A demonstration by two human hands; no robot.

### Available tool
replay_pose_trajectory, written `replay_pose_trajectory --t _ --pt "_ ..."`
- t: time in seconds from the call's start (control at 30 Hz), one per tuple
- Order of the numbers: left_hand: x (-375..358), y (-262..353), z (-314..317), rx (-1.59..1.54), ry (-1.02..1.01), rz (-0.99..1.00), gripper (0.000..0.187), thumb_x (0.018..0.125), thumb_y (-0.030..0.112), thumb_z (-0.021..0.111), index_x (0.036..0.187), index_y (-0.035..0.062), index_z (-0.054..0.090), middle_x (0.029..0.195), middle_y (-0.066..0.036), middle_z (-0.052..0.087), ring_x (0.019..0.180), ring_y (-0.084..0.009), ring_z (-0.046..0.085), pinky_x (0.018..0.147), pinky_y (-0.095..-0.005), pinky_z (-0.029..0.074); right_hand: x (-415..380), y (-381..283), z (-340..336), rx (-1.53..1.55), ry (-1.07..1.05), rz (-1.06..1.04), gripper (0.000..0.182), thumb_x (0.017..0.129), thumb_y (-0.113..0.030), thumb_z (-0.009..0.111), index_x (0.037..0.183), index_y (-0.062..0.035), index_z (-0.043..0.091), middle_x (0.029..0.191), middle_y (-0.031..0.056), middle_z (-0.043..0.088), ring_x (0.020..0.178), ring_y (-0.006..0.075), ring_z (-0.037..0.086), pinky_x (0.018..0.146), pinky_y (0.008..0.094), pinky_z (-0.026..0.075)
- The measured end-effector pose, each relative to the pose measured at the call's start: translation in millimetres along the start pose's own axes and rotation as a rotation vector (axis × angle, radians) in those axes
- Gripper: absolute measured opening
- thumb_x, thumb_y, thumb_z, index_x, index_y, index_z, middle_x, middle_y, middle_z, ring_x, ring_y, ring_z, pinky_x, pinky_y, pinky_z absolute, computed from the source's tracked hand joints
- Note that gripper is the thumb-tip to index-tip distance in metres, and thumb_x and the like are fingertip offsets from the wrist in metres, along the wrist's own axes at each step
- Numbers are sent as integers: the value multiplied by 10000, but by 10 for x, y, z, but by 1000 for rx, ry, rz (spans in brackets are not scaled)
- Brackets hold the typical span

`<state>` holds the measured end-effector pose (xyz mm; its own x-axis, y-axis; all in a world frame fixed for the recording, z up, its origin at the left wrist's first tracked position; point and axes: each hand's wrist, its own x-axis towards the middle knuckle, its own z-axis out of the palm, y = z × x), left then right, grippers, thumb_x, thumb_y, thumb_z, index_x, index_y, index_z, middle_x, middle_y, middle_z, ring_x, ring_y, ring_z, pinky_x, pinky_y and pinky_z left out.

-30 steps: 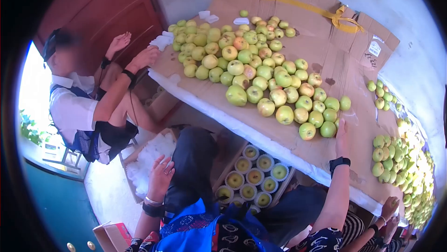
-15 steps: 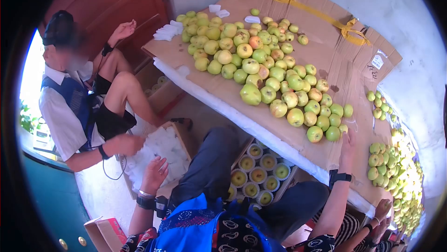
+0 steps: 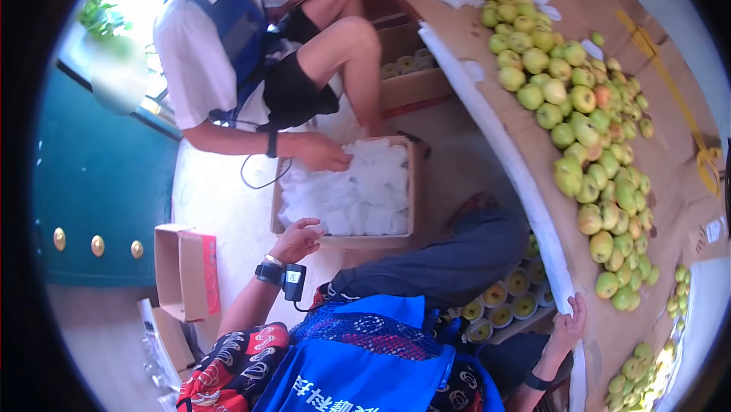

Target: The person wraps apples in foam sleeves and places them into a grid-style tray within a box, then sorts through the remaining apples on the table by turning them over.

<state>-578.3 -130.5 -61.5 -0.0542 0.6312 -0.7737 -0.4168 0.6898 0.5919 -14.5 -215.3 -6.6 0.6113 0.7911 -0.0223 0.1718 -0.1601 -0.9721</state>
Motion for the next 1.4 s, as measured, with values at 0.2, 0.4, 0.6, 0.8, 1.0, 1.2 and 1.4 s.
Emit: replay_pose_trajectory --t 0.2,0.4,0.6,0.8,1.0,1.2,1.4 --pt "-102 -598 -818 -95 207 -323 205 789 198 582 938 113 470 821 -36 554 781 -186 555 754 -436 458 13 -185 449 16 -150 77 619 710 120 441 1308 -4 343 1346 88 359 991 169 514 747 197 413" --pt "153 -896 -690 -407 226 -420 626 783 325 638 1250 123 273 1145 -153 459 1068 -322 489 882 -513 403 -40 -300 687 58 -179 181 503 806 1 482 1293 -16 359 1317 117 389 1113 232 468 843 268 386" --pt "571 -1028 -714 -532 93 -436 845 789 272 641 1354 137 27 1238 -199 354 1088 -387 464 874 -513 428 -144 -206 673 26 -202 222 441 821 -23 487 1254 -3 406 1269 116 436 1079 215 494 795 262 409" --pt "1406 -1283 -943 -597 45 -370 554 816 315 561 1125 -94 351 1103 -306 470 965 -378 545 826 -436 503 -309 -214 759 2 -209 210 429 805 -17 542 1219 30 442 1174 133 511 1033 221 538 805 281 449" --pt "1430 -1100 -664 -592 27 -381 463 845 209 372 1144 -144 350 1101 -291 465 1006 -378 522 756 -353 554 -670 49 623 52 -189 267 354 825 -22 531 1172 30 483 1083 103 547 975 189 552 743 252 459" --pt "1473 -1228 -867 -617 -164 -385 453 833 163 437 1162 -138 361 1126 -304 463 1024 -381 521 754 -297 556 -819 228 759 18 -232 326 343 817 -9 522 1157 31 495 1011 112 579 933 173 561 737 248 450" --pt "1427 -1313 -791 -611 -190 -368 425 779 110 528 1138 -94 424 1153 -233 490 1097 -391 476 788 -288 530 -761 259 791 48 -163 334 359 785 11 544 1143 17 518 920 102 611 822 134 566 754 255 448"
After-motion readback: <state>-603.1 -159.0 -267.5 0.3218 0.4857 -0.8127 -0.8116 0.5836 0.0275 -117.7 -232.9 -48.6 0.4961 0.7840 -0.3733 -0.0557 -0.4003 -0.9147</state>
